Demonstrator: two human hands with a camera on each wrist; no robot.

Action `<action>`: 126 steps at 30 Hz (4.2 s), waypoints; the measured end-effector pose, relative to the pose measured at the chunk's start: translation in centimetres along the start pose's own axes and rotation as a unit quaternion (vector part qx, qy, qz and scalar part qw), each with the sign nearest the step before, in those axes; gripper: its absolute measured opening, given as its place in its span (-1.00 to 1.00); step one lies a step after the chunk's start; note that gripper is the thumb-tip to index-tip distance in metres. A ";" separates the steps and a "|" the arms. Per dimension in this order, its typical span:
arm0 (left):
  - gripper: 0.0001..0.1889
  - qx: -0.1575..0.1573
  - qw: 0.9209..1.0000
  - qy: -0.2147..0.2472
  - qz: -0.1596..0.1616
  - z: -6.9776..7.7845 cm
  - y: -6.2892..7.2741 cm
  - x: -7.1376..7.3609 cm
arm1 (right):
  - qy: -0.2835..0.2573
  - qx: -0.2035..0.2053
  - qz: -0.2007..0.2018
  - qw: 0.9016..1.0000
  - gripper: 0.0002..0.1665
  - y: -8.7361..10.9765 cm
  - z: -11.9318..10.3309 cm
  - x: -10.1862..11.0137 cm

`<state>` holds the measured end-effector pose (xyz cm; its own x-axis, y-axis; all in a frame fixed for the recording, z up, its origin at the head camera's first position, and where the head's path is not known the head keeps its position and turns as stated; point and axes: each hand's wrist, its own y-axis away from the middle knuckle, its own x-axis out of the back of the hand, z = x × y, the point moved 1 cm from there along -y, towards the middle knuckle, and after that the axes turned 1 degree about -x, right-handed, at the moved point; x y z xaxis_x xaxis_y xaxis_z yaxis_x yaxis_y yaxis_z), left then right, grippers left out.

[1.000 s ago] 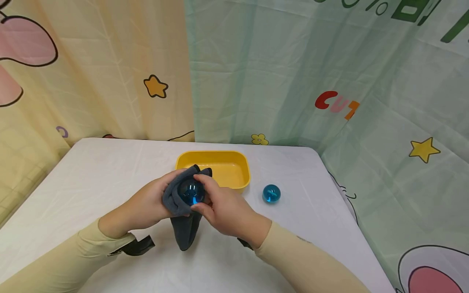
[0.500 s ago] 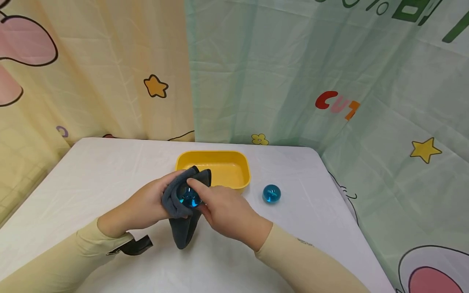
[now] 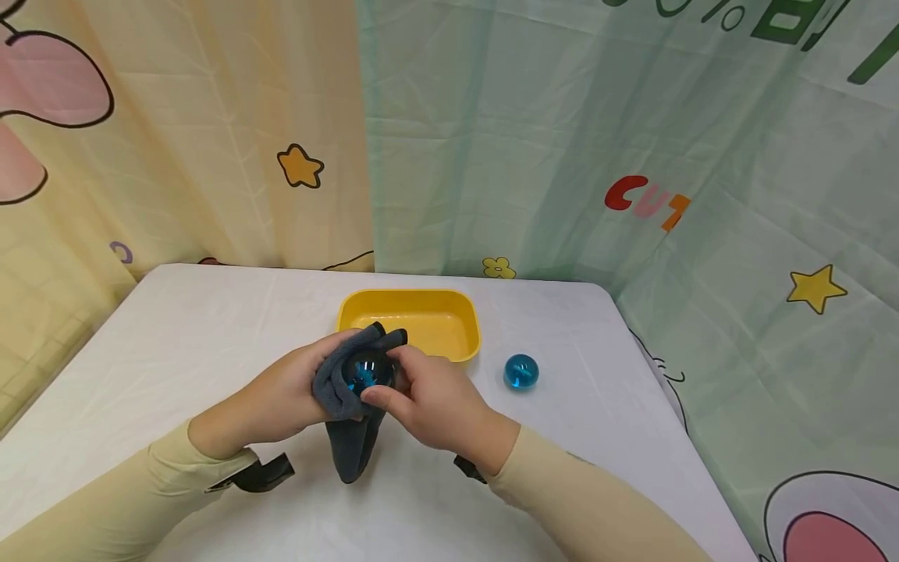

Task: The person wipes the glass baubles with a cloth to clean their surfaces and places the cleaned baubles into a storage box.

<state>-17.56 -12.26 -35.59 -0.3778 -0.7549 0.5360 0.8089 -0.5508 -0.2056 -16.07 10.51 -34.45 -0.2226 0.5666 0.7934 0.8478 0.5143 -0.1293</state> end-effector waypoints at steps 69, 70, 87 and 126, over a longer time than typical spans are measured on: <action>-0.16 -0.004 0.999 0.035 0.007 -0.2 0.1 0.2 | 0.181 0.095 -0.006 0.979 -0.15 0.1 -0.5 0.1; -0.16 -0.005 0.999 0.037 0.005 -0.2 0.1 0.2 | 0.184 0.094 -0.004 0.978 -0.15 0.1 -0.5 0.2; -0.18 -0.008 1.000 0.009 0.010 -0.1 0.2 -0.2 | 0.048 0.004 0.010 0.999 -0.19 0.3 -0.8 -0.4; -0.13 -0.006 0.999 0.039 0.001 0.2 0.3 0.4 | 0.115 0.056 -0.014 0.992 -0.11 0.5 -1.4 0.0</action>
<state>-17.41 -12.67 -35.26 -0.4099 -0.7816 0.4702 0.8044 -0.5528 -0.2178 -14.98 9.89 -33.67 -0.1181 0.3955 0.9108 0.7817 0.6027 -0.1604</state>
